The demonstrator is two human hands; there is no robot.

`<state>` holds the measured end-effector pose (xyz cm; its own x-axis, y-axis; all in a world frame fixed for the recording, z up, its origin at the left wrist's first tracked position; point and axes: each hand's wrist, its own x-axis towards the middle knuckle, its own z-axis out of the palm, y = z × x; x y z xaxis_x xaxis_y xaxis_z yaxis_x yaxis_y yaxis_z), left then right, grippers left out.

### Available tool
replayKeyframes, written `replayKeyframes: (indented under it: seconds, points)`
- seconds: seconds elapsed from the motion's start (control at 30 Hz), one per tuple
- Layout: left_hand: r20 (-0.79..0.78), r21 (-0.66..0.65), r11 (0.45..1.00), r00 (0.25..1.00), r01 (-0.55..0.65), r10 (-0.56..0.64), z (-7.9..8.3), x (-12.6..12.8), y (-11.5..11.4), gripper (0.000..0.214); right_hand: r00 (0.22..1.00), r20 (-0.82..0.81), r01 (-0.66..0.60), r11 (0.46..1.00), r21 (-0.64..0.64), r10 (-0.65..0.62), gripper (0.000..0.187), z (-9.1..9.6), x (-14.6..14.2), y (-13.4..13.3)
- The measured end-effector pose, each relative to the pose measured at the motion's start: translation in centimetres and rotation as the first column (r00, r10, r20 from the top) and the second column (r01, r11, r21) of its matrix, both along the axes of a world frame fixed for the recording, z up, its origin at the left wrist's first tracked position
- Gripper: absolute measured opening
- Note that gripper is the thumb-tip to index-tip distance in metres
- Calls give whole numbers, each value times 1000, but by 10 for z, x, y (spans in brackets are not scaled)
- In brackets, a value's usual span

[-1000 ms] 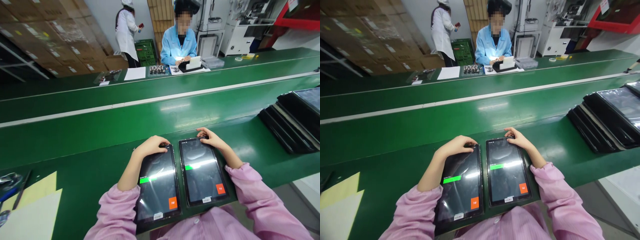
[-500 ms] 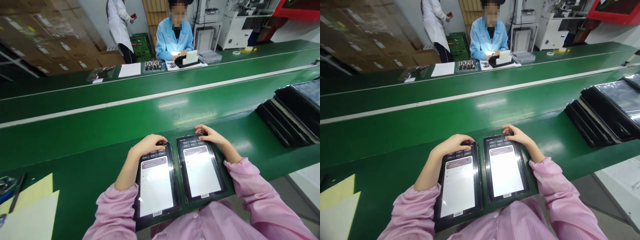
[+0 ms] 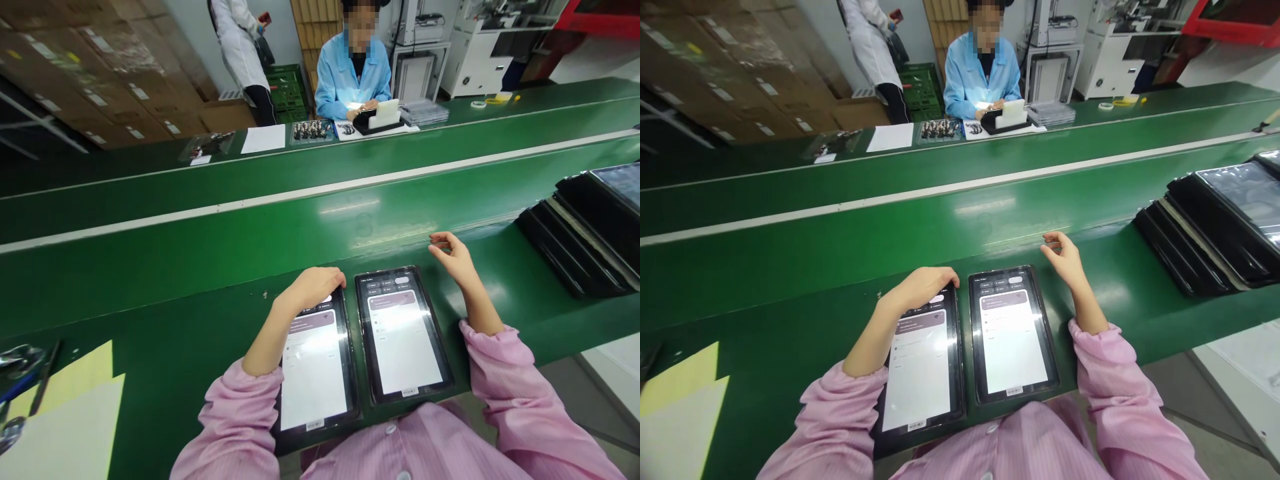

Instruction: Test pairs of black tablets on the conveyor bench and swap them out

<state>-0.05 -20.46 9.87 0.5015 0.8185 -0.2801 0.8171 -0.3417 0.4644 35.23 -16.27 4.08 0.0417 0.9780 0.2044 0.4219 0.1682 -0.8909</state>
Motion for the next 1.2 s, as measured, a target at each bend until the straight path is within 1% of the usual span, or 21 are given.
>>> replayKeyframes:
  seconds: [0.07, 0.1, 0.13, 0.2, 0.27, 0.37, 0.4, 0.47, 0.53, 0.6, 0.67, 0.7, 0.77, 0.83, 0.9, 0.97, 1.0, 1.03, 1.1, 1.17, 1.2]
  points:
    - [-136, 86, 995, 990, 49, -37, 0, 6, -1, 50, 1000, 19, -9, 1000, 16, 9, 34, 2, -6, -3]
    - [-175, 118, 990, 983, 75, -53, -1, 8, -1, 47, 999, 40, -17, 1000, 21, 16, 34, 4, -8, -5]
    - [-190, 140, 986, 979, 95, -68, -2, 8, -1, 46, 997, 71, -31, 999, 22, 29, 33, 6, -9, -7]
    - [-167, 166, 979, 982, 118, -91, -3, 5, 0, 47, 984, 158, -84, 996, -3, 83, 29, 9, -10, -12]
    - [-131, 180, 976, 986, 123, -100, -3, 1, 1, 50, 956, 247, -143, 986, -82, 159, 22, 12, -11, -18]
    - [-144, 176, 976, 984, 129, -104, -1, 0, 1, 55, 906, 339, -187, 958, -219, 254, 14, 17, -16, -26]
    - [-156, 161, 978, 982, 135, -110, 0, 1, 1, 57, 887, 374, -188, 951, -246, 272, 15, 18, -19, -29]
    - [-167, 132, 983, 980, 132, -109, 3, 5, -2, 59, 838, 463, -173, 945, -277, 289, 24, 22, -27, -33]
    - [-151, 100, 989, 984, 112, -96, 4, 11, -6, 60, 787, 548, -133, 946, -297, 283, 33, 26, -35, -37]
    - [-139, 53, 993, 985, 107, -99, 4, 16, -11, 59, 765, 587, -85, 945, -317, 265, 37, 29, -42, -40]
    - [-147, -1, 993, 982, 122, -121, 3, 20, -16, 60, 800, 555, -49, 946, -320, 230, 37, 28, -46, -40]
    - [-162, -23, 992, 978, 127, -129, 2, 21, -19, 61, 845, 494, -39, 946, -322, 203, 37, 27, -48, -39]
    - [-205, -53, 991, 970, 125, -134, -1, 22, -22, 64, 942, 302, -38, 942, -334, 145, 37, 21, -49, -35]
    - [-251, -65, 990, 958, 125, -138, -3, 21, -25, 65, 988, 113, -60, 932, -359, 107, 40, 14, -50, -31]
    - [-269, -57, 990, 953, 130, -141, -6, 18, -24, 64, 989, -88, -144, 911, -386, 119, 46, 9, -51, -29]
    - [-249, -42, 988, 956, 151, -157, -9, 15, -22, 62, 951, -276, -244, 891, -384, 141, 52, 6, -51, -27]
    - [-240, -32, 987, 957, 160, -163, -10, 13, -21, 61, 938, -315, -262, 888, -378, 142, 54, 4, -52, -26]
    - [-243, -15, 987, 957, 160, -159, -10, 11, -19, 60, 946, -294, -245, 894, -375, 136, 55, 2, -52, -25]
    - [-294, 27, 992, 950, 120, -107, -9, 5, -14, 57, 986, -134, -138, 917, -373, 94, 50, -2, -53, -22]
    - [-346, 37, 998, 938, 43, -28, -6, -2, -10, 57, 999, 12, -42, 935, -351, 49, 35, -7, -54, -19]
    - [-343, 11, 1000, 939, 14, -9, -4, -6, -7, 59, 998, 51, -26, 941, -337, 46, 29, -10, -54, -18]
